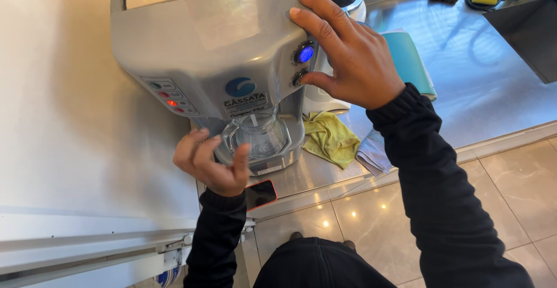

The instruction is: Filling a water pitcher, setting up a serving tray with glasses and juice, plating croissants, and preparing an espresso shot.

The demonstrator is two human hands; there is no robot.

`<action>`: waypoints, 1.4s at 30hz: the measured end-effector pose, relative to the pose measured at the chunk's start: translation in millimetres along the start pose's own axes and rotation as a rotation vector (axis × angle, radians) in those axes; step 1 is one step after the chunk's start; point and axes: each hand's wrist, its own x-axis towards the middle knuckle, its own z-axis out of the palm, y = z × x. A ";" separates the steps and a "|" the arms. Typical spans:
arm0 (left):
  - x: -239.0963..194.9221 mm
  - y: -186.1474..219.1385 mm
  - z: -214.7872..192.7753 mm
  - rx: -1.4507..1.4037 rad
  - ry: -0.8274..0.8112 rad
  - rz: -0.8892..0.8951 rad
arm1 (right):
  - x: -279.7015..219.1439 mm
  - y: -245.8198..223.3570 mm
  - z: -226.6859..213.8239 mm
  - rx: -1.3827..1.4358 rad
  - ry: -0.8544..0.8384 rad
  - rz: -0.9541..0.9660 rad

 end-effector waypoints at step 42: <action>96.5 41.2 46.5 0.397 -0.155 0.200 | -2.6 -19.6 0.2 0.179 0.045 0.127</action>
